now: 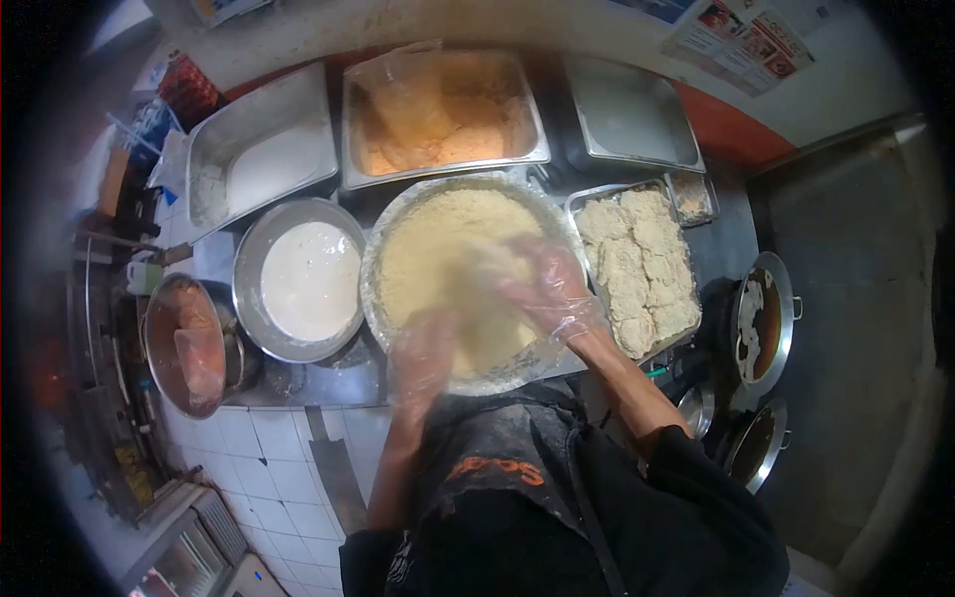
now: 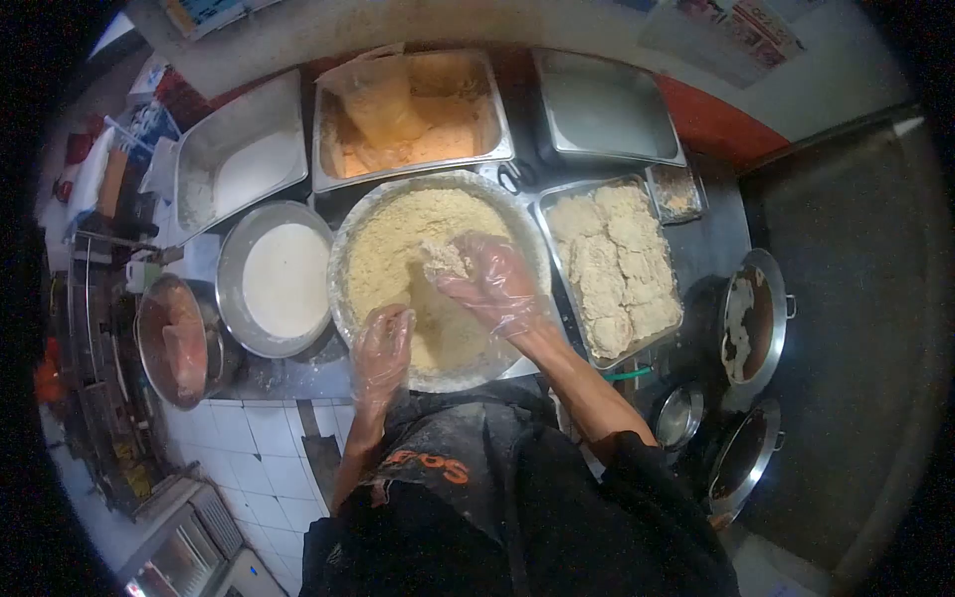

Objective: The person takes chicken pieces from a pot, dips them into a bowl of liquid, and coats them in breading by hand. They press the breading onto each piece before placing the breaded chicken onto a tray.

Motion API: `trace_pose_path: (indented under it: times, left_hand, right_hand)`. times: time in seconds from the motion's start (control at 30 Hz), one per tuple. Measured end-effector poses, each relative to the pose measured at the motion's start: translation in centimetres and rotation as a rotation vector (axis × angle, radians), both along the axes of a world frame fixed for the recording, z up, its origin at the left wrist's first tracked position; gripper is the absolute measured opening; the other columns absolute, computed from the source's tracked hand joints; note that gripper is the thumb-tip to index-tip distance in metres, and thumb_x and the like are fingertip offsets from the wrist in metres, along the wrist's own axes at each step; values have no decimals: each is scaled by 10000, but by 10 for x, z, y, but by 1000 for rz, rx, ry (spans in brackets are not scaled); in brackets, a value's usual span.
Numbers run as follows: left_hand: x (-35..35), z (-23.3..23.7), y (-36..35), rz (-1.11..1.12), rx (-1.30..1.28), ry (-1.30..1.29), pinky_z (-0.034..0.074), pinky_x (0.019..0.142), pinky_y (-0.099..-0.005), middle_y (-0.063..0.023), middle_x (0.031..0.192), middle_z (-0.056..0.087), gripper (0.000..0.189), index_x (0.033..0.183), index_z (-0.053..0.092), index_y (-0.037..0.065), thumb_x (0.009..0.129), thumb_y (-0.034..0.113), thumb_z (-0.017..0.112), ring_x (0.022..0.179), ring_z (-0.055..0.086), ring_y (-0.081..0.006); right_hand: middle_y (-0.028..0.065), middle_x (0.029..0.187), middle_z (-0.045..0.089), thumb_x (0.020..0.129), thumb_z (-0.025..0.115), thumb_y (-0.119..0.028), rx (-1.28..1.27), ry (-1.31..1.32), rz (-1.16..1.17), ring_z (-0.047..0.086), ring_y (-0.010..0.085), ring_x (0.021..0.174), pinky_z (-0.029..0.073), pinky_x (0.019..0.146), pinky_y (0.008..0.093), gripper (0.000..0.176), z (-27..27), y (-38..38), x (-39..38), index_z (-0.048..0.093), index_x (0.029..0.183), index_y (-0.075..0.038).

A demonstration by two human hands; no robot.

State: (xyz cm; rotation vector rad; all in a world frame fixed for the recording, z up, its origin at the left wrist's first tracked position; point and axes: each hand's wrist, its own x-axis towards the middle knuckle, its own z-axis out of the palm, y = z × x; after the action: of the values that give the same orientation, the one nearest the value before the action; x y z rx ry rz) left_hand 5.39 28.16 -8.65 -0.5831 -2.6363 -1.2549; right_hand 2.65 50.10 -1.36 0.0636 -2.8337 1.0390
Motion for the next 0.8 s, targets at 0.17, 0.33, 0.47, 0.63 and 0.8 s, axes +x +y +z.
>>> trace_pose_path:
  times: [0.17, 0.33, 0.47, 0.63, 0.8]
  left_hand:
    - [-1, -1, -1, -11, -53, 2, 549, 744, -401, -155, 1001, 681, 143, 1059, 649, 35, 938, 107, 671, 863, 689, -326]
    - [1, 1, 0, -24, -67, 31, 543, 764, -402, -156, 1014, 678, 138, 1068, 650, 31, 940, 85, 654, 874, 677, -326]
    - [0, -1, 2, -31, -68, -13, 575, 761, -398, -170, 1040, 652, 204, 1068, 658, -2, 864, -18, 657, 919, 674, -328]
    - [-1, 0, 5, -3, -134, 41, 573, 738, -392, -168, 984, 666, 150, 1051, 649, -7, 901, -9, 648, 869, 683, -332]
    - [-4, -10, 8, 35, -6, -1, 568, 717, -391, -170, 983, 674, 158, 1054, 647, 3, 897, 6, 661, 856, 683, -341]
  right_hand:
    - [173, 1037, 687, 823, 801, -211, -156, -222, -152, 680, 245, 958, 564, 851, 344, 418, 22, 20, 6, 633, 1116, 34]
    - [78, 1065, 676, 876, 746, -76, -992, -129, -201, 653, 151, 950, 566, 859, 289, 351, 32, 73, 25, 597, 1182, 9]
    - [65, 1044, 686, 881, 740, -95, -766, 46, -378, 652, 142, 930, 546, 841, 296, 296, 41, 141, 36, 644, 1143, 5]
    - [42, 995, 687, 880, 707, -70, -641, -40, -548, 632, 121, 906, 505, 821, 278, 232, 16, 225, 25, 665, 1099, -6]
    - [57, 983, 686, 925, 660, -136, -676, -81, -519, 641, 144, 910, 523, 823, 308, 239, -48, 293, 9, 660, 1126, -7]
